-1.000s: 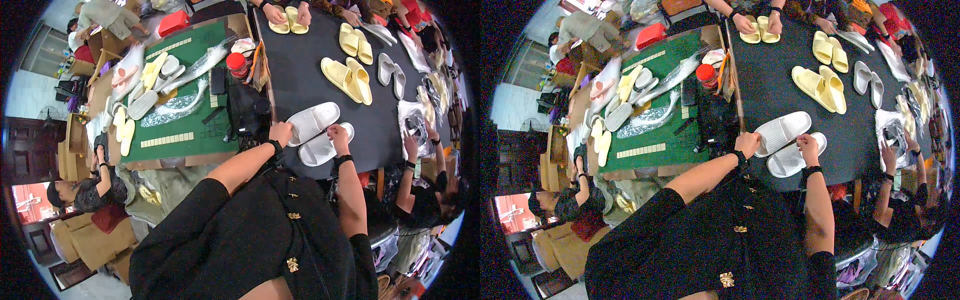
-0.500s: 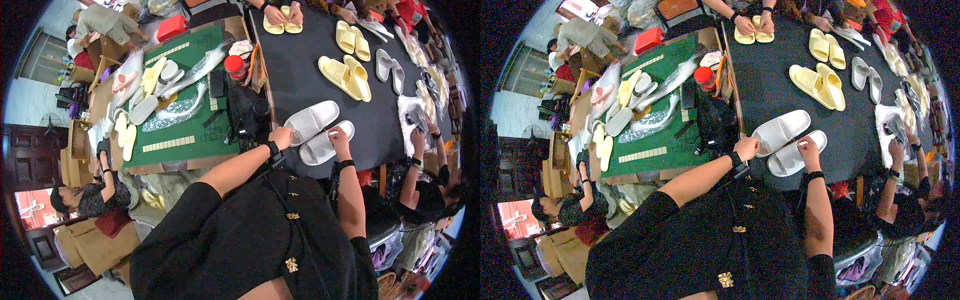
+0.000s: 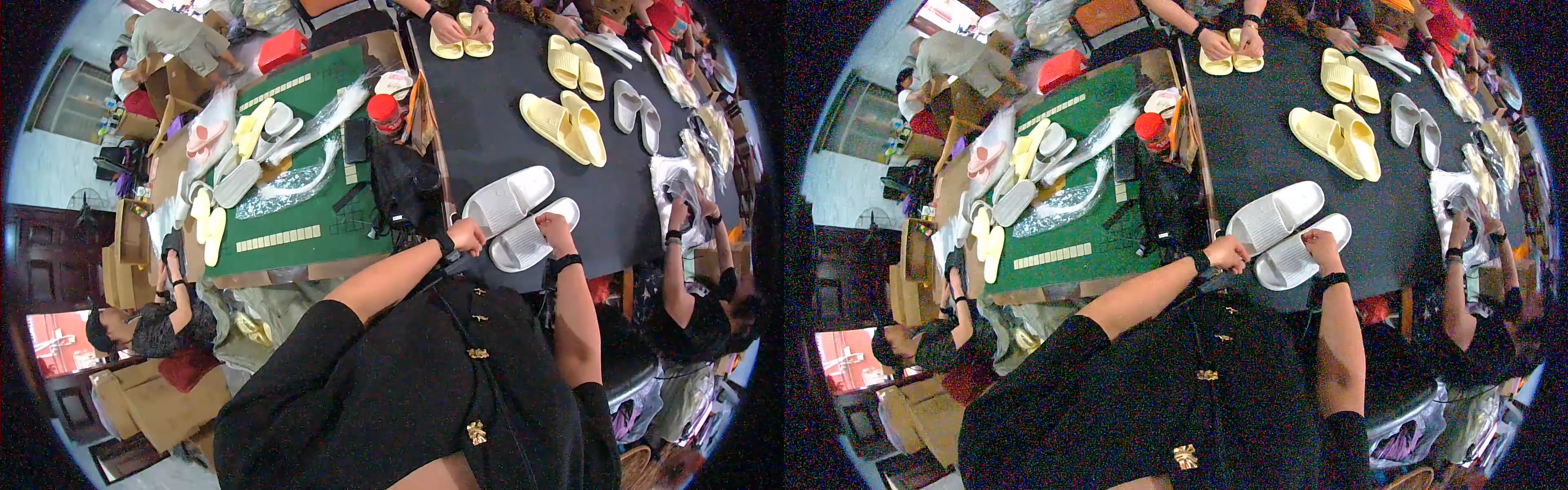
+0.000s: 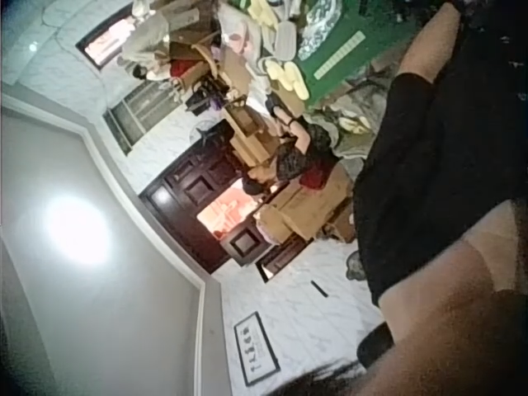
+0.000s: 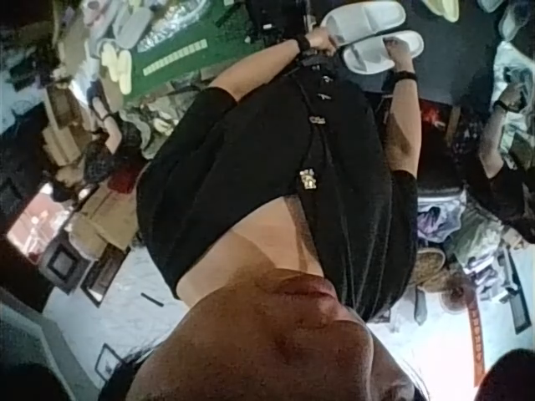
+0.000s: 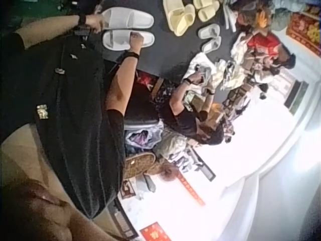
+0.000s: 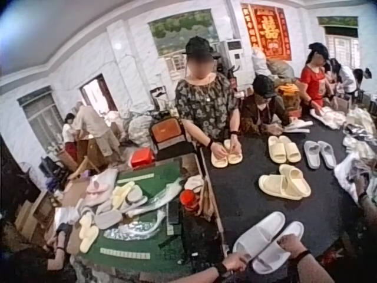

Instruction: Assembling and inspecting slipper and sandal components at a manufacturing table.

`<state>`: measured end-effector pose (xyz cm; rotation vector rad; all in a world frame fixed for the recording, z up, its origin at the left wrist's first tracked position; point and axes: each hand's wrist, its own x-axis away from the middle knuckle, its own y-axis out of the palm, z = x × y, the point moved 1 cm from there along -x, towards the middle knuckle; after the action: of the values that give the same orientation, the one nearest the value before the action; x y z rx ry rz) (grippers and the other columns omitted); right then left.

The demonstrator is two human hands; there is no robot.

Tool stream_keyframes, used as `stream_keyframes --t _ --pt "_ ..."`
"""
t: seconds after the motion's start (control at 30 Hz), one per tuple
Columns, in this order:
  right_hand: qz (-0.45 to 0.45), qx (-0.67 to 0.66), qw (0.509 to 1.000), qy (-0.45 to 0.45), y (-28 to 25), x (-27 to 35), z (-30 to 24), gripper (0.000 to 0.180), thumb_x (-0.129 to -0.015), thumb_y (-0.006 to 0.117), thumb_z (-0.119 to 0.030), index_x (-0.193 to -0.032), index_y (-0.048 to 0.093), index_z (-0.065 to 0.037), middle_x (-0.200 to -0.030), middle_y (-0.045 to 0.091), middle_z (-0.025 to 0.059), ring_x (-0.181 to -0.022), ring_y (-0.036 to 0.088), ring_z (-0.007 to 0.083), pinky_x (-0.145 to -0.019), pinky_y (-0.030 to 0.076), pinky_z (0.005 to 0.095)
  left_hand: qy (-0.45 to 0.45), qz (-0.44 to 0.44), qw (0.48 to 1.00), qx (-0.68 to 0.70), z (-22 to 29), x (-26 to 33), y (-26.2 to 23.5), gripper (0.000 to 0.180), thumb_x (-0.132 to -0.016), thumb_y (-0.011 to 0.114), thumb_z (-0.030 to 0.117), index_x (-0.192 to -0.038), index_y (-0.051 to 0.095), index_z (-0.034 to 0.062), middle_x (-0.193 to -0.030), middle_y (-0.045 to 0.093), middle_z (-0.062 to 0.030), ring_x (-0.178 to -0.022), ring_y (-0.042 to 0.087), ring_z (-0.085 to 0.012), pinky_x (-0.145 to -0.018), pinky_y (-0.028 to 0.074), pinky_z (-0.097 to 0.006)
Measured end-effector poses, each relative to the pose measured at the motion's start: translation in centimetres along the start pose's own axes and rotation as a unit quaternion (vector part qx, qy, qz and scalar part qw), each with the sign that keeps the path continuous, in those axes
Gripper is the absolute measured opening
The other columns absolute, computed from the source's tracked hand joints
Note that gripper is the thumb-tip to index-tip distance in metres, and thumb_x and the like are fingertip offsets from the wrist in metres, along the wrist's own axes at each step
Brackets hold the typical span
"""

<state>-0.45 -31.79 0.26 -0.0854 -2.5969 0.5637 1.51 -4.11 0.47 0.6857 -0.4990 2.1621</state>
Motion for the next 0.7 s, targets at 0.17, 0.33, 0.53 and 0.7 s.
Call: stream_keyframes --t 0.17,0.33,0.53,0.7 --pt "0.012 -0.025 1.0 0.003 0.2 0.0 0.7 0.007 -0.075 0.06 0.002 -0.082 0.063 0.0 -0.069 0.06 0.0007 -0.056 0.052 0.0072 -0.05 0.038 0.0215 0.016 -0.013 0.993 -0.113 0.3 -0.7 1.1 0.028 -0.071 0.068 0.005 -0.098 0.065 -0.0022 -0.066 0.067 -0.0086 -0.053 0.064 -0.0131 -0.046 0.049 -0.026" --pt "-0.003 -0.101 0.994 0.034 0.5 0.2 0.0 0.008 -0.075 0.059 0.003 -0.081 0.063 -0.001 -0.07 0.06 0.0004 -0.058 0.053 0.0072 -0.052 0.039 0.0206 0.067 0.034 0.983 -0.165 -0.2 -1.1 1.5 0.008 -0.072 0.059 0.004 -0.069 0.066 0.003 -0.057 0.064 -0.0079 -0.051 0.064 -0.018 -0.052 0.051 -0.031" --pt "0.006 -0.104 0.994 0.035 0.0 0.7 -1.9 0.003 -0.077 0.062 -0.001 -0.079 0.063 -0.003 -0.064 0.056 -0.0032 -0.054 0.048 0.0061 -0.048 0.034 0.0216 0.029 0.016 0.971 -0.238 0.7 -1.4 0.9 0.008 -0.07 0.062 0.009 -0.064 0.067 0.0057 -0.056 0.064 -0.0044 -0.051 0.064 -0.0148 -0.051 0.05 -0.029" --pt "0.311 0.163 0.913 -0.207 -0.1 2.3 -2.3 0.011 -0.077 0.063 -0.009 -0.085 0.063 -0.001 -0.065 0.06 0.007 -0.058 0.056 0.0156 -0.056 0.044 0.0291 0.096 -0.062 0.984 -0.136 1.2 -1.5 -1.2 0.011 -0.068 0.06 0.01 -0.072 0.067 0.0036 -0.063 0.066 -0.0062 -0.056 0.063 -0.014 -0.056 0.051 -0.028"
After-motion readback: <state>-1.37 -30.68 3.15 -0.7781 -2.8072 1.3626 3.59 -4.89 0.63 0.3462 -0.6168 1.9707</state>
